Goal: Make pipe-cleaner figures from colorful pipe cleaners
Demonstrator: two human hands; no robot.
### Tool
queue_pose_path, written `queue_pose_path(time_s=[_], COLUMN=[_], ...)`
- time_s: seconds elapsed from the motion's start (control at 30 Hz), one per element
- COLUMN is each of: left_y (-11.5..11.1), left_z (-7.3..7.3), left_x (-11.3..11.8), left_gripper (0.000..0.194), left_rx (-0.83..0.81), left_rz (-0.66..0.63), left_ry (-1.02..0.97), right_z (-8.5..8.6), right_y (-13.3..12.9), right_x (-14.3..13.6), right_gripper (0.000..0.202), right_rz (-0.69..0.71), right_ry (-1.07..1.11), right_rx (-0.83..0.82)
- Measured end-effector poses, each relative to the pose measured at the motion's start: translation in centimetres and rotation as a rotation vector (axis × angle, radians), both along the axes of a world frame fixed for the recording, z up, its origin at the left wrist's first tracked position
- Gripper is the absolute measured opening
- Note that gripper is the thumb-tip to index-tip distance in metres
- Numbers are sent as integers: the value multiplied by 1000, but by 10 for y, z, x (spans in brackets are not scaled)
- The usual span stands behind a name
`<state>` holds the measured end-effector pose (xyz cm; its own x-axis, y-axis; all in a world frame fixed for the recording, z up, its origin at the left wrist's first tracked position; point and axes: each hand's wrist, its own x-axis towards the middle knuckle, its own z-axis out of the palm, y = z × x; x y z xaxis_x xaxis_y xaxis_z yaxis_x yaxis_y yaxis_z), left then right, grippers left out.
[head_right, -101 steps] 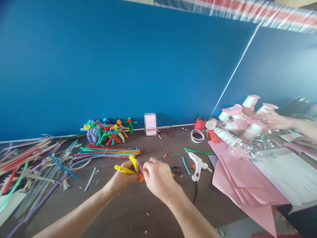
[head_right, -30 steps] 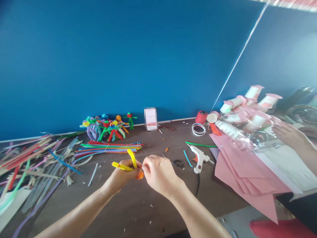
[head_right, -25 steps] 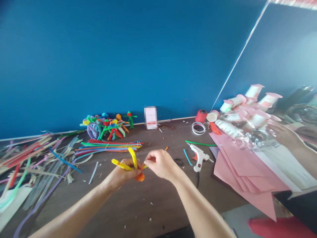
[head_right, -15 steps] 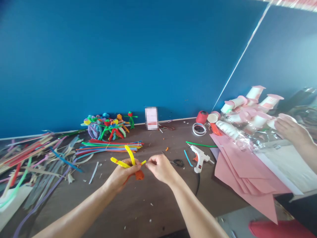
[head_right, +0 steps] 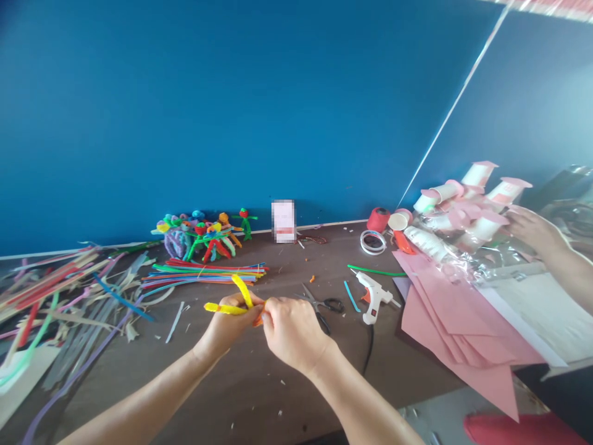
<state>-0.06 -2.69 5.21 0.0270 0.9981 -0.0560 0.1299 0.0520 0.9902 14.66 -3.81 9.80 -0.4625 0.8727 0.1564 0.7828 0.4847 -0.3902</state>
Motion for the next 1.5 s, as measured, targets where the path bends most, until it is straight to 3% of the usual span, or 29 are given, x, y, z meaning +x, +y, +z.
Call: queue_pose_path(time_s=[0.17, 0.3, 0.4, 0.57, 0.83, 1.0, 1.17, 1.3, 1.4, 1.5], left_y=[-1, -2, -2, -2, -1, -3, -4, -5, -6, -7], left_z=[2, 7, 5, -2, 0, 1, 5, 9, 8, 3], left_x=[-6, -7, -4, 4, 10, 10, 5, 0, 0, 1], left_gripper=[9, 13, 19, 19, 18, 15, 10, 13, 17, 19], left_rx=[-12, -145, -207, -192, -127, -133, -132, -142, -181, -179], left_rz=[-151, -317, -287, -100, -4, -40, -159, -280, -242, -177], left_ry=[78, -186, -393, -442, -284, -200, -70, -114, -233, -312], right_z=[8, 1, -11, -21, -9, -4, 6, 2, -9, -18], right_y=[15, 30, 35, 24, 1, -1, 5, 18, 25, 23], right_x=[10, 15, 15, 10, 5, 9, 16, 19, 19, 17], right_gripper=[15, 14, 19, 23, 17, 12, 12, 14, 20, 24], right_rz=[2, 13, 15, -44, -60, -79, -48, -33, -9, -18], right_ry=[140, 403, 518, 417, 165, 107, 176, 367, 448, 376], right_rx=[-74, -348, -478, -330, -114, -26, -29, -179, -314, -291])
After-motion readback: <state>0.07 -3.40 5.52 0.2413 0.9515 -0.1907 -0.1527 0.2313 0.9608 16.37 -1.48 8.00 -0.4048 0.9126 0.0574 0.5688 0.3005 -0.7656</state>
